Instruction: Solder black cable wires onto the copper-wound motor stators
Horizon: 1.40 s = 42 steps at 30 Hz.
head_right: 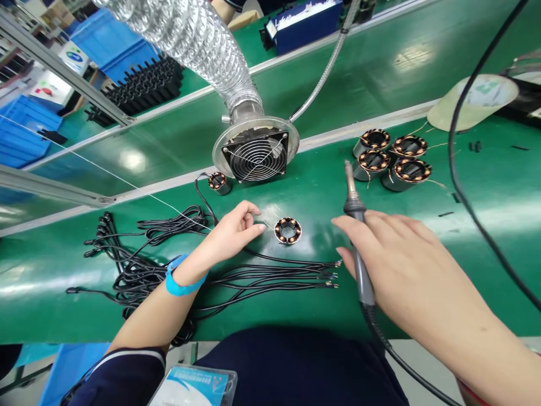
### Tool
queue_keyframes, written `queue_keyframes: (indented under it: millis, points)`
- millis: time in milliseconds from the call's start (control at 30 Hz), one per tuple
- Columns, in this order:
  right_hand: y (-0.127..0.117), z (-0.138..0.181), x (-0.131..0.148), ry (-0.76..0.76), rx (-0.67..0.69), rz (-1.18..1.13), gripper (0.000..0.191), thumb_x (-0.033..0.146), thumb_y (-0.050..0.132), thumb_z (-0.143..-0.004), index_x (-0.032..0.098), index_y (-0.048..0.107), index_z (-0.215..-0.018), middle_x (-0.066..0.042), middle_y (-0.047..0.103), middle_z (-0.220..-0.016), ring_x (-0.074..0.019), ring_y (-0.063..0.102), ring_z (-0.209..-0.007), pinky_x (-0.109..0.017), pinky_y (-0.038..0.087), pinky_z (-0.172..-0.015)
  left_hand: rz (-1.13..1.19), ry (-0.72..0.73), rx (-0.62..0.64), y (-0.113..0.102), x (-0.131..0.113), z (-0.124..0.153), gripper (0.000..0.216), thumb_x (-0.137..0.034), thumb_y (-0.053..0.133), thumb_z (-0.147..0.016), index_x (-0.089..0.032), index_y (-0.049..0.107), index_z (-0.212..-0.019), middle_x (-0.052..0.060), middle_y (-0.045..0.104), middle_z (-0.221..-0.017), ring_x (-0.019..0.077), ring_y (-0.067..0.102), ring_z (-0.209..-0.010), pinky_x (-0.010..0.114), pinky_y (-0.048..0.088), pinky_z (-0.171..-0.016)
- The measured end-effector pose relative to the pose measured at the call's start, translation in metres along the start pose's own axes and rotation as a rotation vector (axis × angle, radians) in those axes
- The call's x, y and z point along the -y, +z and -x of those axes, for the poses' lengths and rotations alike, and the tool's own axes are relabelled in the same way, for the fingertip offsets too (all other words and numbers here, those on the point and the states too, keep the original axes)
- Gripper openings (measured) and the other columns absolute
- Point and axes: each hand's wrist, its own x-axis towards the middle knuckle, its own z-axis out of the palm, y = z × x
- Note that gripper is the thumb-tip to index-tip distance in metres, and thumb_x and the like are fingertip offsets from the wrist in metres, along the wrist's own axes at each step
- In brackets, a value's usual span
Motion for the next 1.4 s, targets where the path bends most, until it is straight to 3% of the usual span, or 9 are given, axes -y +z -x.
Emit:
queue_keyframes:
  millis: [100,200,367,533,700,833,1067,1233,1400]
  points:
    - [0.007,-0.005,0.014,0.052,0.017,-0.009,0.029,0.030,0.040,-0.096,0.010,0.057,-0.109,-0.016,0.062,-0.088,-0.0283,0.059,-0.076,-0.040,0.043,-0.069,-0.025,0.070,0.035,0.003,0.002,-0.004,0.012,-0.027,0.053,-0.087,-0.018,0.057,-0.092,-0.004,0.050,-0.070,0.0126,0.046,-0.070,0.026,0.034,-0.067]
    - [0.031,-0.016,0.041,0.143,-0.002,-0.180,0.031,0.034,0.048,-0.094,0.010,0.054,-0.112,-0.017,0.064,-0.099,-0.0296,0.062,-0.088,-0.040,0.048,-0.074,-0.026,0.110,0.053,0.004,0.005,-0.009,0.017,-0.026,0.048,-0.088,-0.016,0.057,-0.077,-0.001,0.056,-0.075,0.0133,0.048,-0.074,0.027,0.036,-0.070]
    - [0.063,-0.025,0.067,0.318,-0.049,-0.342,0.039,0.039,0.055,-0.090,0.012,0.050,-0.119,-0.018,0.064,-0.108,-0.0311,0.065,-0.094,-0.042,0.053,-0.073,0.081,0.072,0.131,0.000,0.008,-0.012,0.017,-0.025,0.051,-0.083,-0.015,0.058,-0.071,-0.001,0.058,-0.071,0.0131,0.050,-0.072,0.026,0.038,-0.072]
    - [0.068,-0.019,0.063,0.381,-0.087,-0.517,0.036,0.024,0.053,-0.089,0.018,0.046,-0.124,-0.015,0.065,-0.118,-0.0281,0.067,-0.102,-0.042,0.057,-0.080,0.182,-0.020,0.226,-0.004,0.008,-0.013,0.013,-0.017,0.051,-0.077,-0.015,0.061,-0.069,0.000,0.062,-0.072,0.0120,0.051,-0.071,0.025,0.041,-0.071]
    - [0.071,-0.018,0.065,0.423,-0.092,-0.600,0.050,0.037,0.061,-0.087,0.018,0.044,-0.129,-0.017,0.062,-0.124,-0.0312,0.065,-0.108,-0.047,0.056,-0.086,0.169,-0.038,0.267,-0.006,0.007,-0.013,0.012,-0.014,0.050,-0.074,-0.015,0.061,-0.069,-0.001,0.060,-0.069,0.0115,0.048,-0.068,0.025,0.039,-0.066]
    - [0.075,-0.023,0.070,0.471,-0.101,-0.593,0.043,0.034,0.057,-0.089,0.018,0.046,-0.128,-0.015,0.065,-0.118,-0.0302,0.066,-0.105,-0.046,0.057,-0.084,0.164,-0.046,0.279,-0.006,0.006,-0.013,0.011,-0.014,0.051,-0.075,-0.015,0.059,-0.068,-0.001,0.058,-0.068,0.0116,0.048,-0.067,0.025,0.038,-0.066]
    - [0.075,-0.018,0.064,0.523,-0.068,-0.642,0.041,0.032,0.056,-0.089,0.020,0.045,-0.126,-0.015,0.062,-0.125,-0.0275,0.067,-0.107,-0.041,0.057,-0.084,0.154,-0.033,0.311,-0.008,0.007,-0.012,0.012,-0.016,0.053,-0.077,-0.015,0.062,-0.070,-0.001,0.061,-0.070,0.0122,0.051,-0.070,0.026,0.041,-0.071]
    - [0.071,-0.021,0.041,0.449,0.063,-0.687,0.045,0.036,0.058,-0.088,0.019,0.045,-0.127,-0.012,0.067,-0.111,-0.0247,0.070,-0.090,-0.038,0.058,-0.073,0.148,0.100,0.338,-0.007,0.006,-0.011,0.014,-0.022,0.058,-0.083,-0.014,0.068,-0.077,0.003,0.066,-0.080,0.0139,0.057,-0.077,0.028,0.044,-0.077]
    - [0.071,-0.026,0.030,0.342,0.103,-0.707,0.042,0.034,0.054,-0.089,0.021,0.044,-0.128,-0.009,0.068,-0.105,-0.0218,0.069,-0.082,-0.035,0.057,-0.068,0.136,0.237,0.192,0.004,0.000,-0.008,0.016,-0.019,0.055,-0.087,-0.016,0.069,-0.080,0.004,0.069,-0.089,0.0154,0.060,-0.086,0.027,0.044,-0.084]
